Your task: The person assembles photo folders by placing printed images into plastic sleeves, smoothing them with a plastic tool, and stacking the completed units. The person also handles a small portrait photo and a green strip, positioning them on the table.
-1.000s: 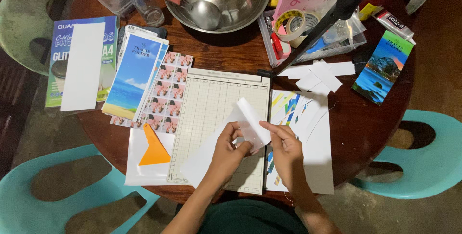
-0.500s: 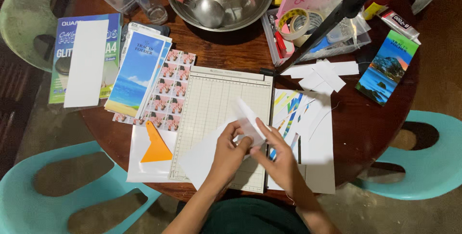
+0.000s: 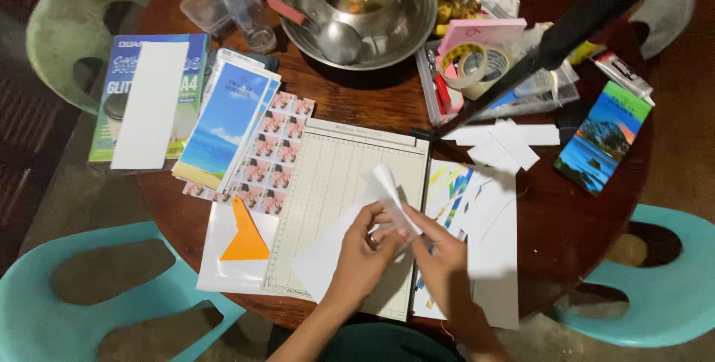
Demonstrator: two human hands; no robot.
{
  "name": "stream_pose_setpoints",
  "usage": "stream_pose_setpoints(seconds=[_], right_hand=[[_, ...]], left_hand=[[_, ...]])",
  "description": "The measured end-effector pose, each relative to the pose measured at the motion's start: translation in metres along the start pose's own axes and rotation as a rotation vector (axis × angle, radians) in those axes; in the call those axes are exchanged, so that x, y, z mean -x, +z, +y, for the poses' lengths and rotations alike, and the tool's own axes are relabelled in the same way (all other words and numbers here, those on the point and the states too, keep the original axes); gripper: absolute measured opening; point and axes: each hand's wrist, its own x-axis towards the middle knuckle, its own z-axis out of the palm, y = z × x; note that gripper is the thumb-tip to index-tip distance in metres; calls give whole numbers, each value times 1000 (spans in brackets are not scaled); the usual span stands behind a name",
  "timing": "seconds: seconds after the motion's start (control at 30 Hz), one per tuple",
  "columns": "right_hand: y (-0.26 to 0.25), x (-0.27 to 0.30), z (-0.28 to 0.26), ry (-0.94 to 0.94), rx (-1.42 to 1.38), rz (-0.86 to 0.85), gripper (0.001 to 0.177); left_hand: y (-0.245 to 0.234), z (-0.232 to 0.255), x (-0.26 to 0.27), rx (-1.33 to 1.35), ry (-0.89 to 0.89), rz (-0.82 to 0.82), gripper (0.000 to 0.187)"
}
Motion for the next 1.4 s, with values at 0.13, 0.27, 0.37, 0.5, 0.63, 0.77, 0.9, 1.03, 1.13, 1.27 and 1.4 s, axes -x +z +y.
stream_pose_setpoints(seconds=[0.13,0.27,0.37,0.5,0.63,0.77,0.9,1.03,1.13,1.27,1.4], right_hand=[[-18,-16,2,241,-97,-22,41],[-32,-22,-10,304,-268,-118,46],[-38,-19,-10,267,-310,-199,47],[-44,-20,-2,266,-152,-180,42],[-44,-17,-13,262,-119,-167,41],[-47,-17,-18,279,-76,-122,39],[-43,-12,-16,204,-64,-94,38],[-33,-13,-16,259,-161,-23,42],[-27,-13,-27,224,-205,-12,46],[-22,-11,-36,157,-292,-16,52],[-27,-14,-40,128,-184,-66,59]], left_hand=[[-16,11,2,-235,-95,127,70],[-42,36,-20,-611,495,71,84],[-46,47,-29,-499,299,-79,63],[-41,48,-32,-286,63,-79,42],[-40,51,-29,-359,130,-32,41],[-38,52,-26,-356,53,8,39],[-36,52,-29,-242,-12,38,31],[-39,50,-28,-177,-32,50,23],[-41,47,-30,-117,-78,83,18],[-43,41,-29,-60,-84,86,14],[-44,37,-28,-61,-70,56,12]])
